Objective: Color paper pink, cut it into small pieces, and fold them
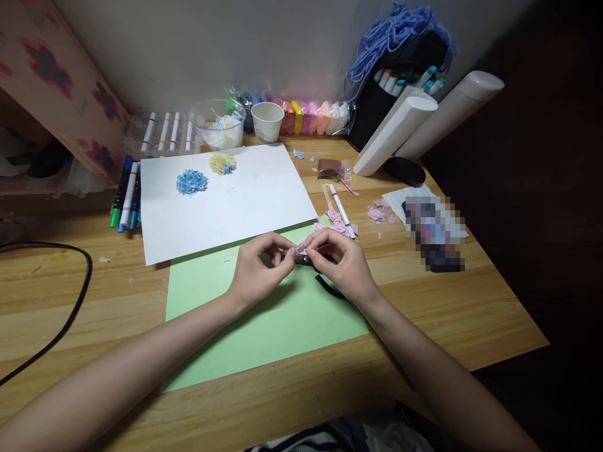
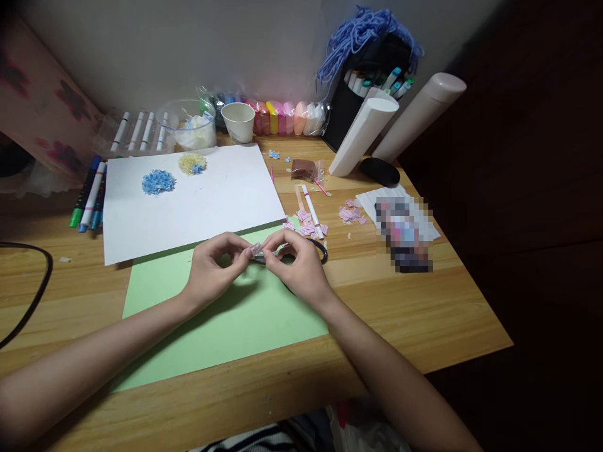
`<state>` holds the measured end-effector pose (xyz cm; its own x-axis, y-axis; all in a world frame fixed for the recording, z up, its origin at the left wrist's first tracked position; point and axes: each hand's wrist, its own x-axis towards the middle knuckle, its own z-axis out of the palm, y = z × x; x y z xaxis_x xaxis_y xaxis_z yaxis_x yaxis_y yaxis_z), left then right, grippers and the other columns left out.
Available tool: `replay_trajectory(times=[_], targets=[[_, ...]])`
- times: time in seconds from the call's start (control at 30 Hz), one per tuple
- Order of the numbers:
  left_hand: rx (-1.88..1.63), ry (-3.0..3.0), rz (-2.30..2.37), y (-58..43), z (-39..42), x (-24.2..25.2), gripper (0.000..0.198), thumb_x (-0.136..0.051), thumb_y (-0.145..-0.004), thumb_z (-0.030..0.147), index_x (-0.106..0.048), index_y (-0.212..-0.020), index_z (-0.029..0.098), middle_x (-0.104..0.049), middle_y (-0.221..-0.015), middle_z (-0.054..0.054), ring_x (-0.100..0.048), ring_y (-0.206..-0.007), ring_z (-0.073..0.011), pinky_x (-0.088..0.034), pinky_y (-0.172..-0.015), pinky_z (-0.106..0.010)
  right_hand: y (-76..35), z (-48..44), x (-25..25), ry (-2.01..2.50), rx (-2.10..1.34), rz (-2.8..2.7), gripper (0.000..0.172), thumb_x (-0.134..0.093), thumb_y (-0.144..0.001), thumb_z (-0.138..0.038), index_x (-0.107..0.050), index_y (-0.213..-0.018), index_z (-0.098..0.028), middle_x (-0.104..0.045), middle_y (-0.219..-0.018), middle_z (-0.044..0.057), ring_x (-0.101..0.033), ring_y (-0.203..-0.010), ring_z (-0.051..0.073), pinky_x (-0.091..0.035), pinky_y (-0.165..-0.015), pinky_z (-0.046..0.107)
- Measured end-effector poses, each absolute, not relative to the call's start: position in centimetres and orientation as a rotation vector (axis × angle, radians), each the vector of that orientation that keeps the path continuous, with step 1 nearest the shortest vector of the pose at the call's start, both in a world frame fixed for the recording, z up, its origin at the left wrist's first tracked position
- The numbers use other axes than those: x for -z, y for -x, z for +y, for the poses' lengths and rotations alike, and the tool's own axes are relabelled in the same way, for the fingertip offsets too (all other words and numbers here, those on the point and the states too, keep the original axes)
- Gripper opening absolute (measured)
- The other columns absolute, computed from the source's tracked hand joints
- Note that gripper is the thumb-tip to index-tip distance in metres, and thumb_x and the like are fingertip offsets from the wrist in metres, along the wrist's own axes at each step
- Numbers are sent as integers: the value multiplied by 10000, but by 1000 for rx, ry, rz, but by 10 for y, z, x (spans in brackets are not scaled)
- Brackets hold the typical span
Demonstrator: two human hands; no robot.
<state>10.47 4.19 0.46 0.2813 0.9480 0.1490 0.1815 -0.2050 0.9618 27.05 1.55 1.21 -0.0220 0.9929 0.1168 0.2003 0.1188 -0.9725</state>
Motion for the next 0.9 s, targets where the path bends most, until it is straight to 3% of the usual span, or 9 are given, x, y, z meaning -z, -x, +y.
replay_trajectory(times=[0.4, 0.7, 0.9], targets=[[-1001, -1608, 1029, -105, 41, -5, 84, -660, -761, 212, -640, -708, 150, -547, -565, 17, -427, -501, -75, -351, -469, -209, -267, 12, -17, 1350, -677, -1629, 34, -644, -795, -213, -610, -802, -212, -641, -820, 32, -593, -786, 167, -473, -626, 283], [-1004, -1600, 1025, -105, 41, -5, 85, -664, -749, 212, -634, -698, 150, -520, -546, 28, -415, -491, -72, -341, -460, -204, -266, 9, -19, 1299, -401, -1827, 121, -624, -784, -161, -640, -863, -251, -695, -868, 36, -627, -843, 205, -486, -840, 406], [-970, -1552, 999, -105, 43, -3, 117, -670, -761, 241, -646, -695, 147, -524, -548, 24, -391, -487, -69, -318, -445, -204, -264, 6, -19, 1306, -337, -1852, 184, -604, -784, -121, -654, -918, -238, -689, -899, 58, -620, -855, 209, -500, -787, 382]])
